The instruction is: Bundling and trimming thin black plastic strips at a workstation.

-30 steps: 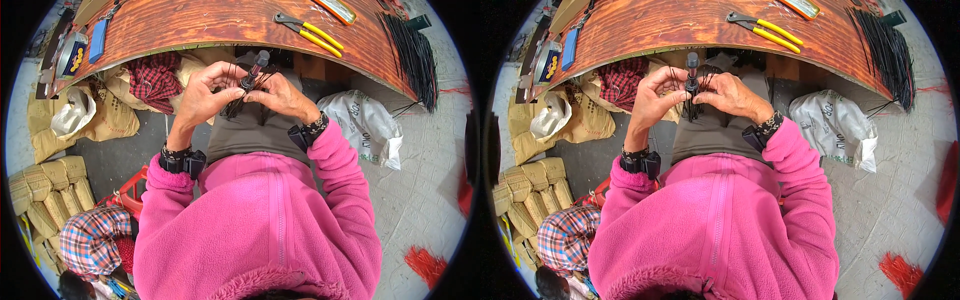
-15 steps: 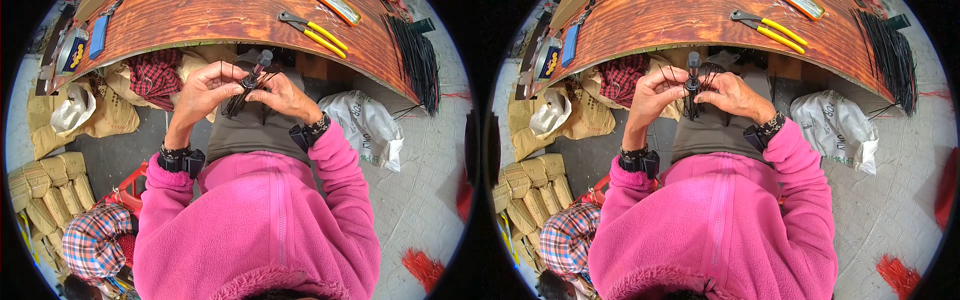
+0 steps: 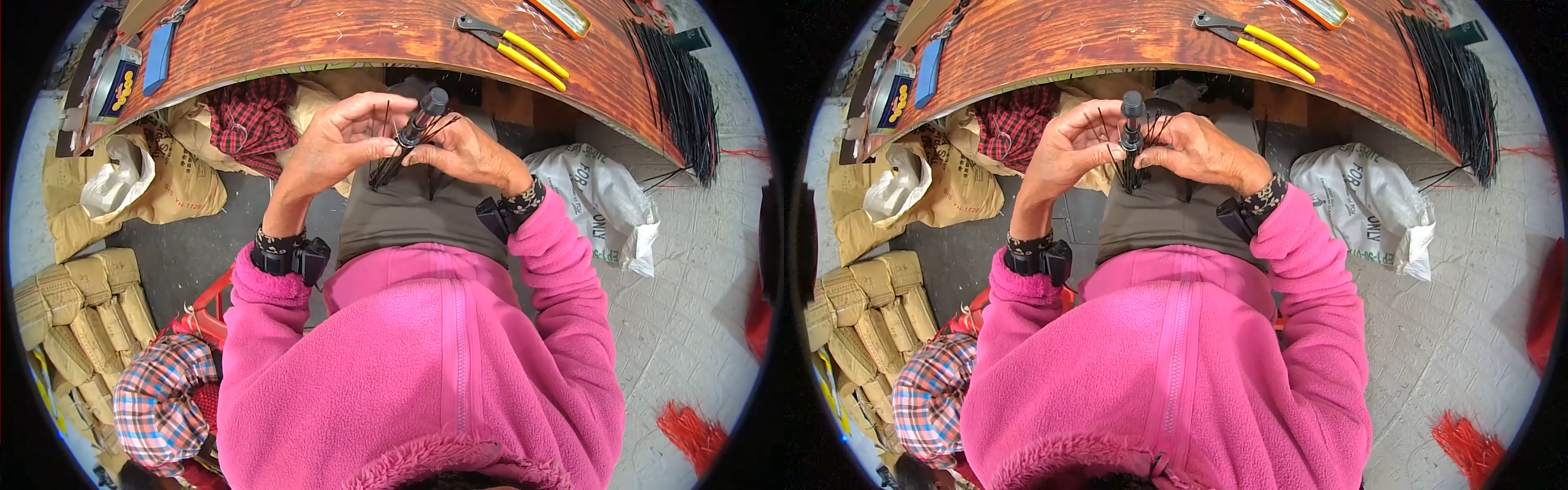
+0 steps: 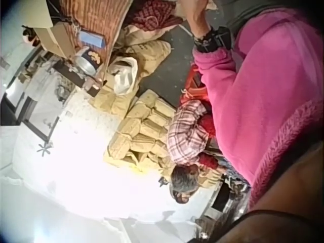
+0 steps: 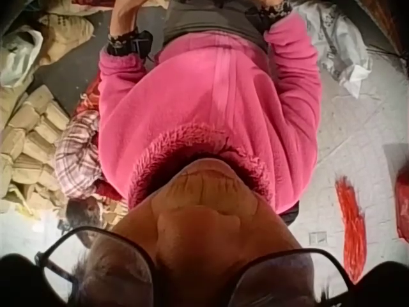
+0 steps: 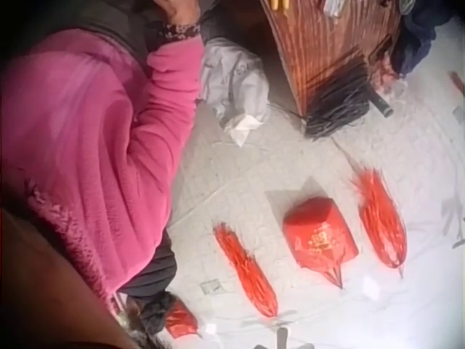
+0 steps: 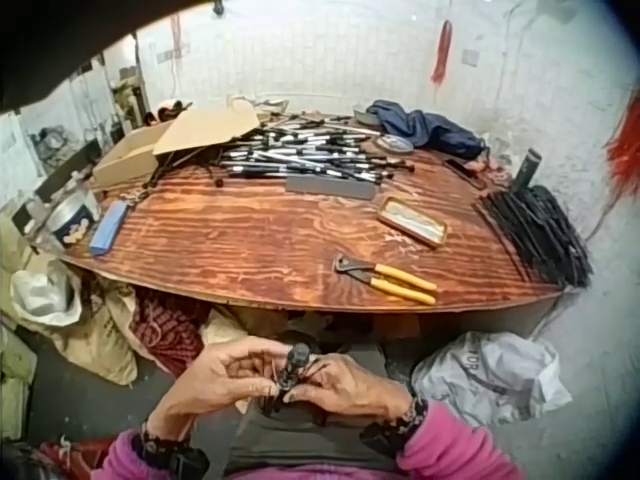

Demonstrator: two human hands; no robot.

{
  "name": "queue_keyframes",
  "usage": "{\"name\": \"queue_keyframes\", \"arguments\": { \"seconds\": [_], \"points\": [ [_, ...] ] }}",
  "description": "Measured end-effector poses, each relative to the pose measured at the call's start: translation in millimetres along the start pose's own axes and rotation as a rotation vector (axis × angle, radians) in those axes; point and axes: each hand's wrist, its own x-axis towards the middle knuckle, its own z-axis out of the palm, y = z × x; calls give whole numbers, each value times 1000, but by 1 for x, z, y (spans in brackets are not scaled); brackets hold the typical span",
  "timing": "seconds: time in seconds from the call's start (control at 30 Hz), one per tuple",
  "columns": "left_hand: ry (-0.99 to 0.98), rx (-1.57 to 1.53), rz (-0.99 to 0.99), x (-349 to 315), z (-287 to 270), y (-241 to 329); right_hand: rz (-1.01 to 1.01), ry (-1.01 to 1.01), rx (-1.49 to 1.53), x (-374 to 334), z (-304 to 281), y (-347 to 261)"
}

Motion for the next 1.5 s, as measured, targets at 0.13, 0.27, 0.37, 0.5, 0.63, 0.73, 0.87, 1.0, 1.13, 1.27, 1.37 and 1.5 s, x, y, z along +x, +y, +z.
{"name": "queue_keyframes", "arguments": {
  "seconds": [0.13, 0.27, 0.37, 0.5, 0.63, 0.73, 0.87, 1.0, 1.13, 1.27, 1.37, 1.5],
  "points": [
    [-14, 65, -46, 1, 1, 4, -31, -112, -142, 5, -11, 1],
    [-42, 73, -38, -3, 2, 5, 37, -156, -29, 6, -8, 11],
    [18, 139, 5, -3, 7, 5, 39, -150, 5, 7, -7, 13],
    [62, 332, 35, -6, 5, 2, -12, -105, 56, 7, -3, 5],
    [116, 388, 154, -5, 12, -2, 13, -102, 40, 4, -2, 10],
    [120, 435, 203, -6, 11, -3, -13, -106, 50, 4, -1, 10],
    [151, 446, 250, -8, 9, -8, -66, -98, 60, 7, 1, 8],
    [168, 429, 270, -10, 7, -11, -81, -116, 81, 12, -1, -4],
    [158, 429, 266, -11, 8, -9, -55, -154, 24, 13, -3, 0],
    [163, 463, 254, -12, 11, -6, -32, -207, -38, 16, -8, 0],
    [195, 490, 228, -13, 13, -8, -17, -220, -46, 16, -8, 1],
    [278, 502, 198, -12, 17, -11, -37, -138, -14, 16, 1, 9]
  ]
}}
